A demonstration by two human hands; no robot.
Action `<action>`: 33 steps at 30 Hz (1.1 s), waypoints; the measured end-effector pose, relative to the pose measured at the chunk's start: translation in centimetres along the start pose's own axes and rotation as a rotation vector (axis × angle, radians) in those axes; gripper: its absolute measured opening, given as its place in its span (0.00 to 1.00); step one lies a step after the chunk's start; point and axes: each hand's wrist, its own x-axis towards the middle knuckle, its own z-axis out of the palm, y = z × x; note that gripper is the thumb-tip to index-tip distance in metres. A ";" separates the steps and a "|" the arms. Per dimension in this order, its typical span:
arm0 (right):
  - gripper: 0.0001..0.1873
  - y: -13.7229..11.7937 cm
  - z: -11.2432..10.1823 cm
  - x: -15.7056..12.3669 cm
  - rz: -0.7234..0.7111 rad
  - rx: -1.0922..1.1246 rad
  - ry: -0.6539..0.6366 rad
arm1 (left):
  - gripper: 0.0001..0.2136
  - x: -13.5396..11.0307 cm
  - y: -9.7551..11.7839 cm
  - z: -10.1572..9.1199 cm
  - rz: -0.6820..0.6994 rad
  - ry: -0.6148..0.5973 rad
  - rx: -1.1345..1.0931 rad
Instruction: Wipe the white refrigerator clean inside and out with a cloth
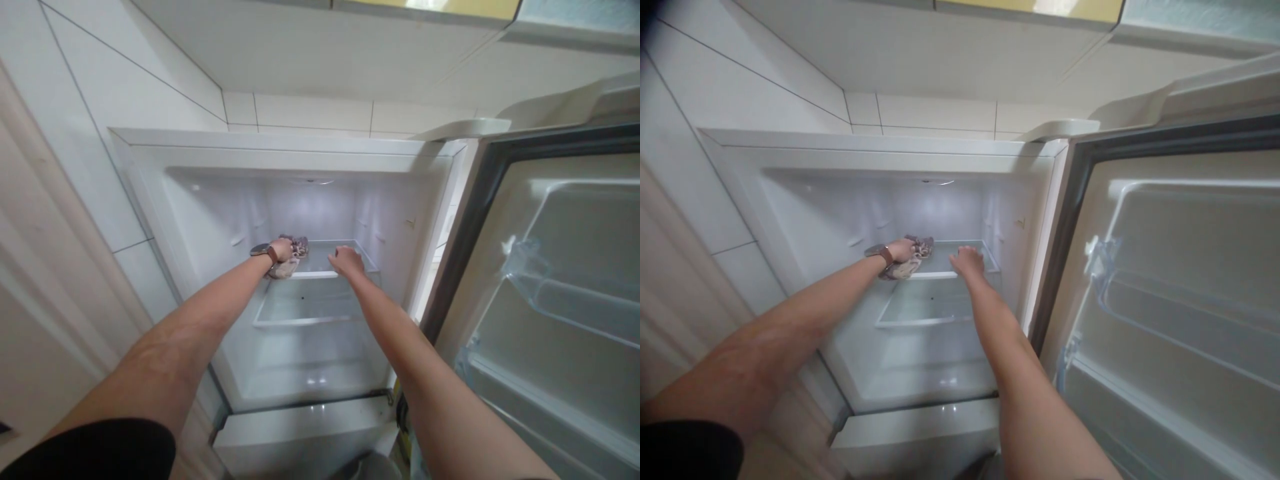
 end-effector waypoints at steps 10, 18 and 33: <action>0.21 0.4 0.8 0.3 -0.019 -0.017 0.093 | 0.14 -4.8 1.5 1.7 0.048 -0.202 0.501; 0.16 0.3 0.3 -1.2 -0.142 0.052 0.335 | 0.13 -11.0 5.0 2.0 0.233 -0.121 0.539; 0.15 -3.4 13.0 -19.2 0.320 0.774 0.568 | 0.23 -20.1 0.1 7.5 0.505 -0.080 0.511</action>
